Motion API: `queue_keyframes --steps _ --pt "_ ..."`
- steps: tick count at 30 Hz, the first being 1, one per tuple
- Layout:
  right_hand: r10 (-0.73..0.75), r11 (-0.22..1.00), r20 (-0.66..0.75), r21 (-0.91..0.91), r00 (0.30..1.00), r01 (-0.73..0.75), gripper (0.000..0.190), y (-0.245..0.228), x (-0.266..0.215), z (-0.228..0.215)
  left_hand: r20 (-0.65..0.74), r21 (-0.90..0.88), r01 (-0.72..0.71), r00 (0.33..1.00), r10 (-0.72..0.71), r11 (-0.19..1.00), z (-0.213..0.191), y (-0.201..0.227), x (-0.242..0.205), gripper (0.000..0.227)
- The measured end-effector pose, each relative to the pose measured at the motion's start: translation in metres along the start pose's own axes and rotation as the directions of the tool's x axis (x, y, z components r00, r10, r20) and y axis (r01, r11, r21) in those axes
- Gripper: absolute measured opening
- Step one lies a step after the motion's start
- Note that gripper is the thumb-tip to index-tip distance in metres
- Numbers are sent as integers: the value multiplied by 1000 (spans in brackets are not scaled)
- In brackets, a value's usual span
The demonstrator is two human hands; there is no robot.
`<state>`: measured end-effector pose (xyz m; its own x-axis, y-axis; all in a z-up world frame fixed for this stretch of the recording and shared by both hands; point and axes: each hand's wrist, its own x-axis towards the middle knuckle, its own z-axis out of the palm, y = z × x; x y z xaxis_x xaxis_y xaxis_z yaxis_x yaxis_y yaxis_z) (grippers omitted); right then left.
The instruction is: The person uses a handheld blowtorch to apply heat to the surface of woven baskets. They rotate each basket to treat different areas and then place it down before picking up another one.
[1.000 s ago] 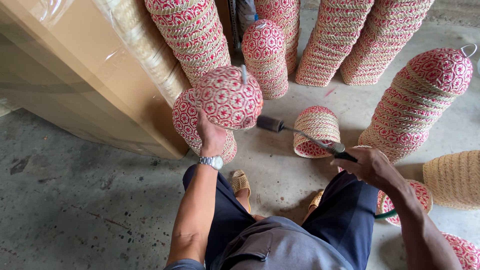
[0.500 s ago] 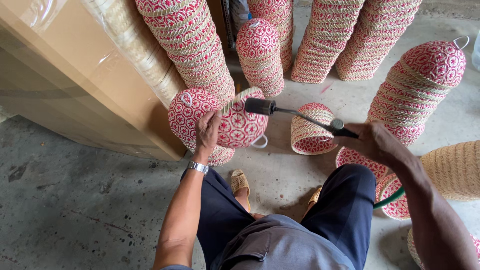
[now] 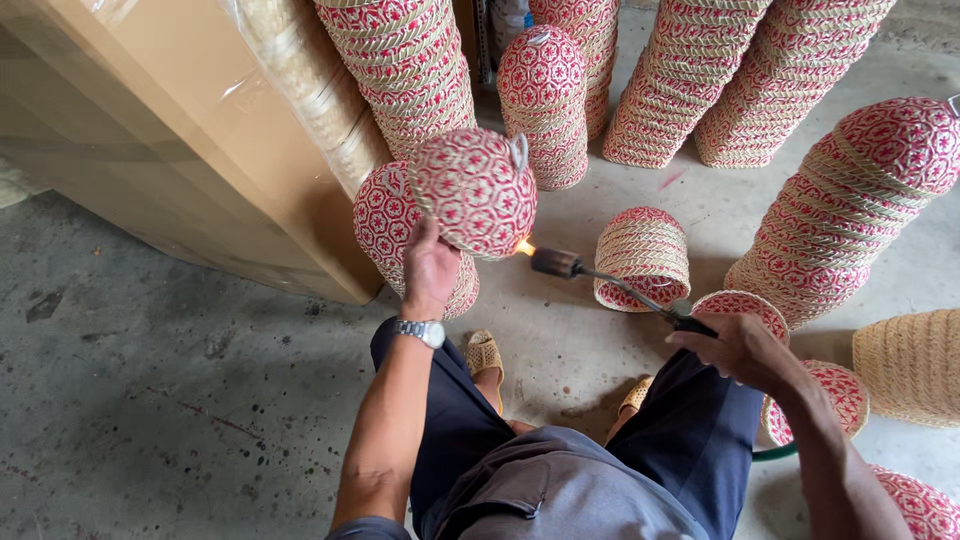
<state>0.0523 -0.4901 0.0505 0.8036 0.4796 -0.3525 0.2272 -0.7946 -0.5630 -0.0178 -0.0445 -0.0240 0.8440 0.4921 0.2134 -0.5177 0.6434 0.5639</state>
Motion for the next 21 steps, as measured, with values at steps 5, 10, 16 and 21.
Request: queue_keyframes --steps 5,10,16,21 --pt "-188 979 -116 -105 975 176 29 -34 -3 -16 -49 476 -41 996 73 878 -7 -38 -8 33" --pt "-230 966 -221 -173 948 194 33 -50 -5 -36 2 863 -17 1000 31 505 7 -43 -32 32" --pt "-262 958 -329 -200 907 205 35 -36 -21 -49 338 919 -358 931 135 165 26 -64 -60 26" --pt "-152 964 -351 -259 924 60 34 -28 -38 -65 595 802 -589 802 56 -96 45 -86 -71 18"
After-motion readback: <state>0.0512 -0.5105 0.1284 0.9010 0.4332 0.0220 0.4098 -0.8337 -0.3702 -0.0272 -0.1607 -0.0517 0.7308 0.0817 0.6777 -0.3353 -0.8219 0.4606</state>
